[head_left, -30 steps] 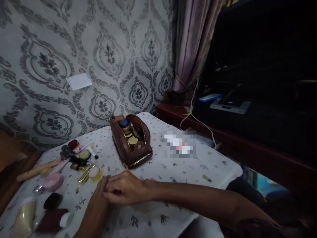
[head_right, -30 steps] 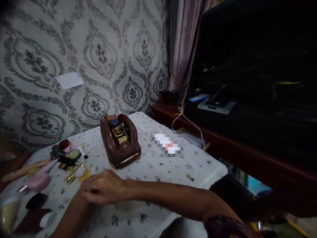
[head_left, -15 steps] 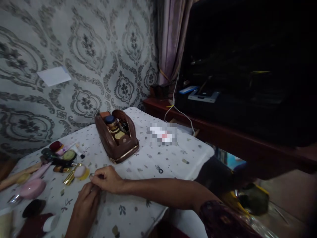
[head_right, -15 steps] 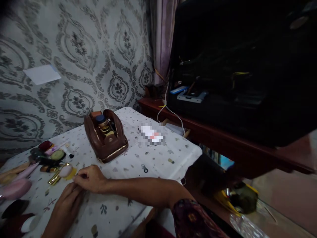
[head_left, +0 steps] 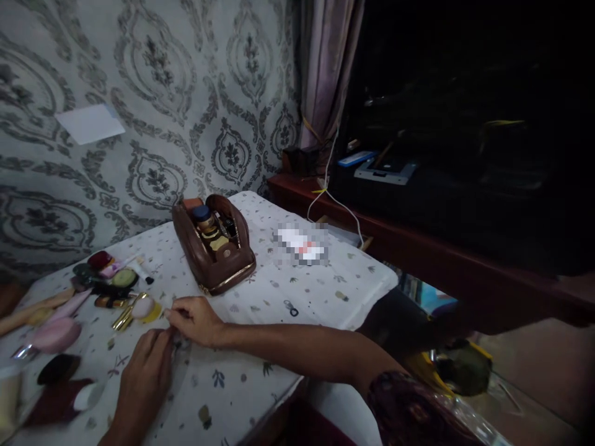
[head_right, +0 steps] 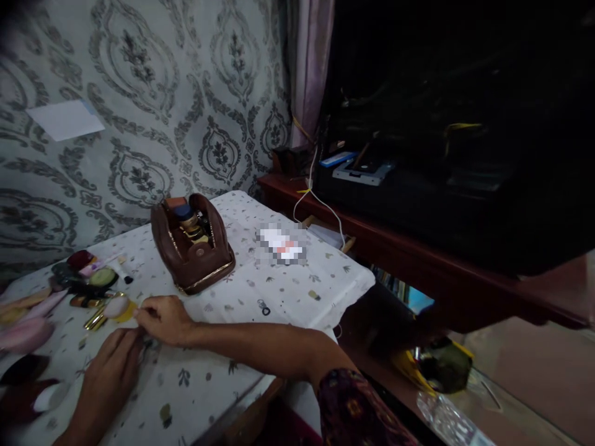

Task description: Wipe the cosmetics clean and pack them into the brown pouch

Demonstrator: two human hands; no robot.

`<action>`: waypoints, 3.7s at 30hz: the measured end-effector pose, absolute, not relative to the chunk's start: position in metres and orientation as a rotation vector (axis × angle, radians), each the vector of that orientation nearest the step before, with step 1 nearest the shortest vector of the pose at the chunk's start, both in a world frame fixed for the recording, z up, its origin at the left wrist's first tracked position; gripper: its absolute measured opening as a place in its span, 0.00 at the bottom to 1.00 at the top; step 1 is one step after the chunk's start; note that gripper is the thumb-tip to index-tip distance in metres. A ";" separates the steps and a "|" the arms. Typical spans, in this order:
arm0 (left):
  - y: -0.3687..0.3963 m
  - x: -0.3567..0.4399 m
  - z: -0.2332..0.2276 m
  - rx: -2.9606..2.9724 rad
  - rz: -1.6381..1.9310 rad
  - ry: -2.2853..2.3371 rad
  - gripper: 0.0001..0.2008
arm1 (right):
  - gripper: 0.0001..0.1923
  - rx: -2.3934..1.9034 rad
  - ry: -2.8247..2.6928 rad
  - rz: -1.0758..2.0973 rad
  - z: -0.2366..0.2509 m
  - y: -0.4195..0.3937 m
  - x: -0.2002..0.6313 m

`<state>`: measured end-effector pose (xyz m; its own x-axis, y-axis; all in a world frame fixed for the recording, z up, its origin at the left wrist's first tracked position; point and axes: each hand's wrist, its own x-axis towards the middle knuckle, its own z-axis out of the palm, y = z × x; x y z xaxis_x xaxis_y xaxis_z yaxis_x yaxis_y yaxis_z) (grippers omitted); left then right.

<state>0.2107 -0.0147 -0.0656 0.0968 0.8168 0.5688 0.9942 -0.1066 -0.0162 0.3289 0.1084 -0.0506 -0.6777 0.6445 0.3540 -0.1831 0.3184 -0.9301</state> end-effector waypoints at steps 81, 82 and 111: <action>-0.028 0.224 -0.050 -1.961 -0.597 -2.028 0.12 | 0.26 -0.188 -2.125 1.708 -0.078 0.121 0.248; -0.029 0.224 -0.051 -1.966 -0.585 -2.036 0.12 | 0.25 -0.186 -2.118 1.720 -0.078 0.121 0.248; -0.001 0.123 -0.004 -1.611 -0.768 -2.456 0.05 | 0.15 -0.248 -2.201 1.529 -0.067 0.121 0.256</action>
<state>0.1234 -0.0005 -0.0044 -0.4329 0.8293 0.3532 0.8828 0.3109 0.3520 0.2556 0.1207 -0.0666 -0.8842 0.3904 0.2565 -0.1042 0.3704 -0.9230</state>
